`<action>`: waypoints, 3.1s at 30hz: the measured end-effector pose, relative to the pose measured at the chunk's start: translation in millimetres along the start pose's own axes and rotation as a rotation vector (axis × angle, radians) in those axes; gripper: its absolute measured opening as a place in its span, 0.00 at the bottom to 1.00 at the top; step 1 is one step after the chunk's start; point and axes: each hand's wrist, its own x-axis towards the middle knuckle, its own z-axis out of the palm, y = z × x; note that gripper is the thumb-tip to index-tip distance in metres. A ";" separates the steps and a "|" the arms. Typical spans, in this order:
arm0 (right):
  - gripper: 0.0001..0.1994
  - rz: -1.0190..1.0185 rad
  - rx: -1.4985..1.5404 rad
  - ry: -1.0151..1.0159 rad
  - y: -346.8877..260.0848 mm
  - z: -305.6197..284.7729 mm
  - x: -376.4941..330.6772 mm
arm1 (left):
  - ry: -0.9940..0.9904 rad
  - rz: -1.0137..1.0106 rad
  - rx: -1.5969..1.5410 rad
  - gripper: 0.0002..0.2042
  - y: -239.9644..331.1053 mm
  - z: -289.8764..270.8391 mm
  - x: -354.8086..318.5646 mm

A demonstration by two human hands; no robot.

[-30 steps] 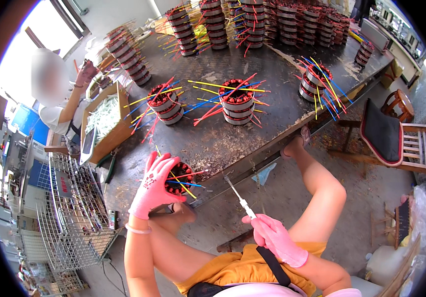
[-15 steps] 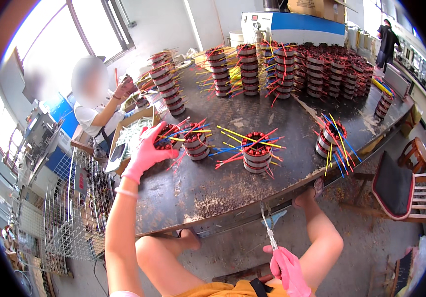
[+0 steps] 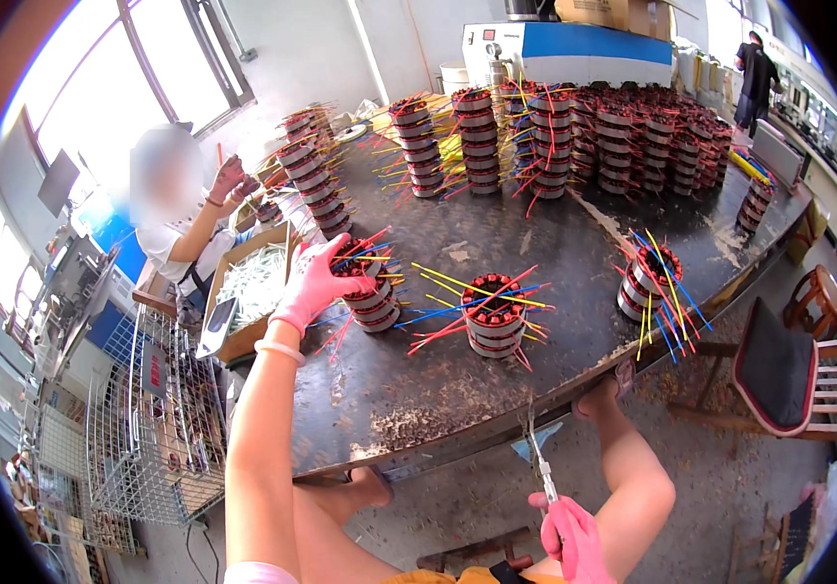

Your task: The person uses a soldering iron to heat and secure wires on a cylindrical component. They hold the component with one hand and apply the soldering iron to the wire ends with the other, working on multiple units stacked on a table.

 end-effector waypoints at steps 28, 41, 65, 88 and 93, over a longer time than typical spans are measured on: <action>0.19 0.056 -0.098 0.018 -13.4 -16.0 -18.2 | 0.000 0.180 -0.173 0.39 74.5 -13.1 -20.4; 0.15 -0.144 -0.246 0.037 2.1 -21.7 -26.0 | -0.131 0.408 -0.069 0.47 163.6 63.5 -37.1; 0.18 0.290 -0.240 -0.200 63.0 57.0 -7.4 | -0.151 0.079 -0.052 0.48 29.4 0.0 -233.1; 0.16 0.347 -0.166 -0.230 70.9 59.1 -1.4 | -0.210 0.028 0.026 0.48 20.7 -2.3 -237.6; 0.16 0.335 -0.195 -0.211 67.2 64.7 -4.0 | -0.188 0.079 -0.029 0.46 28.2 7.4 -231.4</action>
